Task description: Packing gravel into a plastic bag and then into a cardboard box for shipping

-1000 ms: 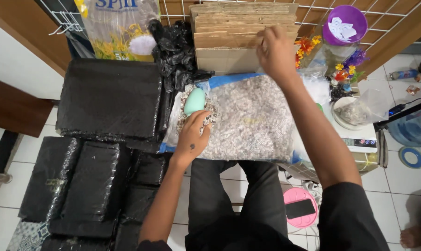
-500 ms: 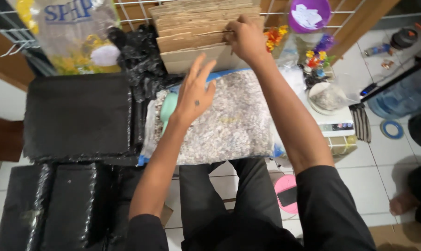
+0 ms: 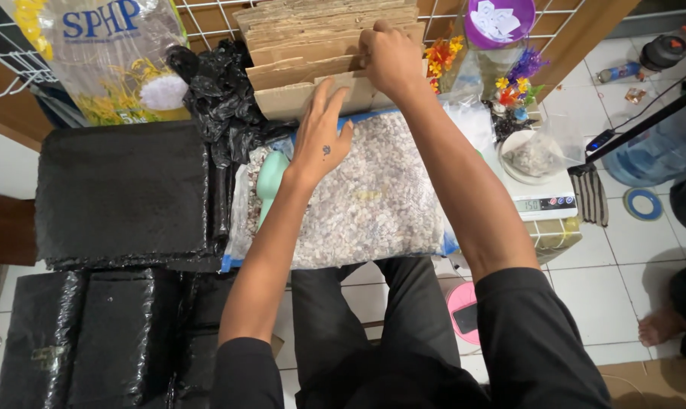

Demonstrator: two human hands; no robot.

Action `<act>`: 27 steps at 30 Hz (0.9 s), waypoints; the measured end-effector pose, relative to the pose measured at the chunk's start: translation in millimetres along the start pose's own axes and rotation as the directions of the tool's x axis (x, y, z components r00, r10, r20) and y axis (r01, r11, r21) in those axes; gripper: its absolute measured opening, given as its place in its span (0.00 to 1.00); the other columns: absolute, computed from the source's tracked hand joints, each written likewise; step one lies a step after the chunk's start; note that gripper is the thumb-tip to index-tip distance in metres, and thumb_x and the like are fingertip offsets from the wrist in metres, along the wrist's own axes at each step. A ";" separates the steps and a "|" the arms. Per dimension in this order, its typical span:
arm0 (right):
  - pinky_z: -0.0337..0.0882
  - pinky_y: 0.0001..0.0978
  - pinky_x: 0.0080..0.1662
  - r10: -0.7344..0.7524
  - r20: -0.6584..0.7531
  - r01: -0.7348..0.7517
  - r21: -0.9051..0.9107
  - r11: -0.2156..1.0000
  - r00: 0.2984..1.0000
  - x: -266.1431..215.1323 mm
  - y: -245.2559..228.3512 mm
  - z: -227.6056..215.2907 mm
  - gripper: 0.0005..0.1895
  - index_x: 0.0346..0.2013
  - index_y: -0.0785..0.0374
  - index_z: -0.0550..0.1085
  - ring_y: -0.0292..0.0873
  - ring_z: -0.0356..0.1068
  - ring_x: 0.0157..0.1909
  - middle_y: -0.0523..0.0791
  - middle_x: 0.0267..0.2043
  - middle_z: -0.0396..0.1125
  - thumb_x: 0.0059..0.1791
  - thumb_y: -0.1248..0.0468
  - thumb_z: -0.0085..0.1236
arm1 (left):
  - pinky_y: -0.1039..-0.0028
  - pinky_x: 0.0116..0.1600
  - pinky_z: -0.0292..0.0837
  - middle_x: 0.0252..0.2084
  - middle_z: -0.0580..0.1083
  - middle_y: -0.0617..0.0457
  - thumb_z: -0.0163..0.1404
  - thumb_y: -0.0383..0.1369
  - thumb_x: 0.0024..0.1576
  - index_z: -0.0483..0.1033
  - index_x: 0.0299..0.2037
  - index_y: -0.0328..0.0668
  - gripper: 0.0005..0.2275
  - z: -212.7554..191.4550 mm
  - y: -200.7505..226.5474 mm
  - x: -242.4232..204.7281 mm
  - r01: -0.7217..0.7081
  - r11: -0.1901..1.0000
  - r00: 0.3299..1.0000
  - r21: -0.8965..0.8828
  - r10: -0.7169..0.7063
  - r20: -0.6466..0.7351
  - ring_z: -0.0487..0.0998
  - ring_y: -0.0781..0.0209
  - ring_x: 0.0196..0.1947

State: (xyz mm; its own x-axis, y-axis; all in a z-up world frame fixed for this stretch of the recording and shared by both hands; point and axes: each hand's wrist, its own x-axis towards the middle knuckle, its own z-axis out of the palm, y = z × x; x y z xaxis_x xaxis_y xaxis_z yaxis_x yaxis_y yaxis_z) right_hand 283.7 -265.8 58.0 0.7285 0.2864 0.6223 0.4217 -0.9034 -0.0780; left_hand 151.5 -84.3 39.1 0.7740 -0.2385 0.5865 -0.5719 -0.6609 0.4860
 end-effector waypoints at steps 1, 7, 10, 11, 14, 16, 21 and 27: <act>0.70 0.48 0.40 -0.003 -0.001 0.003 0.001 1.000 1.000 0.8 -3.8 -7.0 0.00 0.27 0.52 0.79 0.55 0.73 0.35 0.43 0.36 0.70 0.43 0.63 0.62 | 0.52 0.68 0.63 0.69 0.58 0.35 0.54 0.25 0.54 0.67 0.62 0.33 0.24 -2.8 3.3 1.1 0.001 1.000 1.000 0.001 -0.001 -0.003 0.64 0.31 0.67; 0.70 0.45 0.41 -0.153 -0.057 0.150 -0.056 0.987 0.987 2.9 -15.6 -29.3 0.02 0.29 0.56 0.74 0.53 0.72 0.39 0.43 0.37 0.69 0.45 0.64 0.58 | 0.48 0.60 0.69 0.66 0.56 0.41 0.52 0.25 0.54 0.69 0.60 0.35 0.21 -8.5 14.4 2.3 0.131 0.990 0.987 -0.045 -0.126 0.101 0.69 0.29 0.62; 0.69 0.43 0.42 -0.209 -0.103 0.194 -0.139 0.971 0.972 4.2 -22.5 -41.0 0.05 0.30 0.54 0.73 0.48 0.72 0.38 0.40 0.36 0.69 0.44 0.67 0.59 | 0.49 0.61 0.70 0.68 0.55 0.43 0.52 0.25 0.54 0.68 0.61 0.37 0.22 -4.9 10.3 0.0 0.123 0.991 0.988 -0.054 -0.118 0.096 0.69 0.31 0.63; 0.68 0.41 0.43 -0.234 -0.122 0.212 -0.171 0.962 0.964 5.2 -23.4 -44.6 0.06 0.32 0.54 0.72 0.48 0.71 0.40 0.40 0.37 0.68 0.43 0.68 0.58 | 0.50 0.59 0.71 0.68 0.56 0.42 0.52 0.25 0.54 0.68 0.61 0.37 0.22 -4.5 10.0 0.3 0.111 0.992 0.991 -0.051 -0.107 0.082 0.70 0.31 0.61; 0.68 0.40 0.43 -0.256 -0.143 0.225 -0.201 0.953 0.956 5.6 -25.7 -51.5 0.08 0.34 0.55 0.72 0.49 0.71 0.40 0.41 0.38 0.68 0.43 0.69 0.58 | 0.50 0.58 0.72 0.67 0.56 0.42 0.53 0.24 0.53 0.69 0.60 0.36 0.22 -3.1 8.2 -0.5 0.094 0.994 0.994 -0.056 -0.091 0.064 0.73 0.33 0.58; 0.68 0.41 0.42 -0.253 -0.149 0.221 -0.202 0.954 0.956 5.4 -27.1 -57.7 0.08 0.35 0.55 0.72 0.49 0.71 0.39 0.42 0.38 0.67 0.43 0.70 0.58 | 0.50 0.57 0.72 0.67 0.56 0.43 0.53 0.24 0.53 0.69 0.59 0.36 0.22 -2.7 7.3 0.4 0.086 0.994 0.995 -0.065 -0.083 0.058 0.73 0.34 0.57; 0.73 0.42 0.32 -0.246 -0.218 0.231 -0.093 0.968 0.944 4.5 -26.8 -67.4 0.07 0.36 0.56 0.72 0.49 0.73 0.34 0.41 0.35 0.69 0.45 0.69 0.59 | 0.53 0.62 0.70 0.69 0.55 0.40 0.53 0.24 0.53 0.68 0.60 0.35 0.22 3.7 -0.5 -2.0 0.061 0.993 0.998 -0.098 -0.060 0.020 0.69 0.31 0.62; 0.69 0.45 0.32 -0.237 -0.366 0.279 0.065 0.958 0.900 5.3 -22.3 -116.5 0.10 0.42 0.60 0.79 0.53 0.72 0.31 0.47 0.36 0.75 0.46 0.71 0.60 | 0.53 0.54 0.73 0.71 0.54 0.45 0.54 0.26 0.54 0.68 0.61 0.39 0.23 6.1 -5.9 -2.0 0.114 0.989 0.993 -0.091 -0.110 0.051 0.76 0.37 0.53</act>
State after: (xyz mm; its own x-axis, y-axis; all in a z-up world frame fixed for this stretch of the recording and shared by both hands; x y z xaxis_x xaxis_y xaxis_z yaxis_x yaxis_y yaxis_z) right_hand 215.2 -281.3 153.7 0.3583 0.3549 0.8635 0.6422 -0.7650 0.0479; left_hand 155.0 -84.2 31.1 0.8452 -0.2003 0.4955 -0.5019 -0.6163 0.6068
